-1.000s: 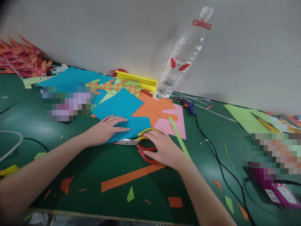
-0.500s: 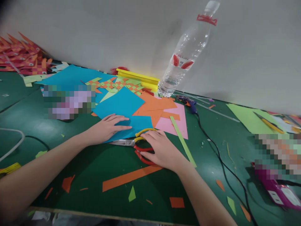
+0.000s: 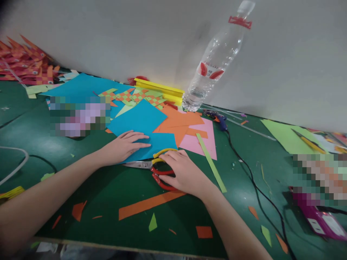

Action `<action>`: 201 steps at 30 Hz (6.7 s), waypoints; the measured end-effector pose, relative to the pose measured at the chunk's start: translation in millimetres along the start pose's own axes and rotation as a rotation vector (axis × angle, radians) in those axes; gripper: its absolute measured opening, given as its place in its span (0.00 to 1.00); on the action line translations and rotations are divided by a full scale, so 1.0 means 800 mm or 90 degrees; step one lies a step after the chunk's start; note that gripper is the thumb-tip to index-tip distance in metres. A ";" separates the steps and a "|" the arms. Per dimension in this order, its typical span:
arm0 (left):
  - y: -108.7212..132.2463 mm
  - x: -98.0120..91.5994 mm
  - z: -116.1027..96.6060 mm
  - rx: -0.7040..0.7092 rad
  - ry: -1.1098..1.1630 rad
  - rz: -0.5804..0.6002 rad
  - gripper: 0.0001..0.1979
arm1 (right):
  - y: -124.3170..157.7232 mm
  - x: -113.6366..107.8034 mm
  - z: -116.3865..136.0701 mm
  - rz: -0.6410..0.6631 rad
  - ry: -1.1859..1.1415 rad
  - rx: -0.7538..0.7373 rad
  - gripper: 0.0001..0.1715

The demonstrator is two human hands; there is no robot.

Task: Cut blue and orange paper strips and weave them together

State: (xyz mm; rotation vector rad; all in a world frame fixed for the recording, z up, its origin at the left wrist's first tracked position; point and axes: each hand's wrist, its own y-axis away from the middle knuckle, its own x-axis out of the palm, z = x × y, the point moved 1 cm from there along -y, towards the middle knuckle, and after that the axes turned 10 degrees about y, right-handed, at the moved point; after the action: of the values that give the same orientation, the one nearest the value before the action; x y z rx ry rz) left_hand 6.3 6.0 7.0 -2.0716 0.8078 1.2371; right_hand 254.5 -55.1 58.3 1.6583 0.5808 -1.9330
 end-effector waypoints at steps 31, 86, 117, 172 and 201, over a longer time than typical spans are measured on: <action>0.000 0.004 0.004 0.014 0.003 -0.018 0.20 | -0.005 0.003 0.013 0.022 0.015 -0.033 0.23; 0.003 -0.012 0.003 -0.035 0.058 -0.123 0.17 | 0.016 0.007 -0.052 -0.274 -0.021 0.184 0.22; 0.014 -0.029 -0.054 0.182 -0.300 -0.222 0.17 | 0.007 0.021 -0.056 -0.192 0.090 -0.028 0.18; 0.016 -0.029 -0.017 -0.003 -0.146 -0.227 0.17 | -0.068 0.040 -0.022 -0.418 -0.020 -0.125 0.05; 0.017 -0.033 -0.019 0.072 -0.203 -0.205 0.11 | -0.071 0.046 -0.028 -0.347 -0.061 -0.044 0.02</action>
State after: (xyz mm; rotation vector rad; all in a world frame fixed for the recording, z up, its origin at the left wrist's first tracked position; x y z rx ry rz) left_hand -5.7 -8.4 34.5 -1.7681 0.3722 1.2630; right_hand 230.9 -1.2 17.5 1.4525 1.1387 -2.3145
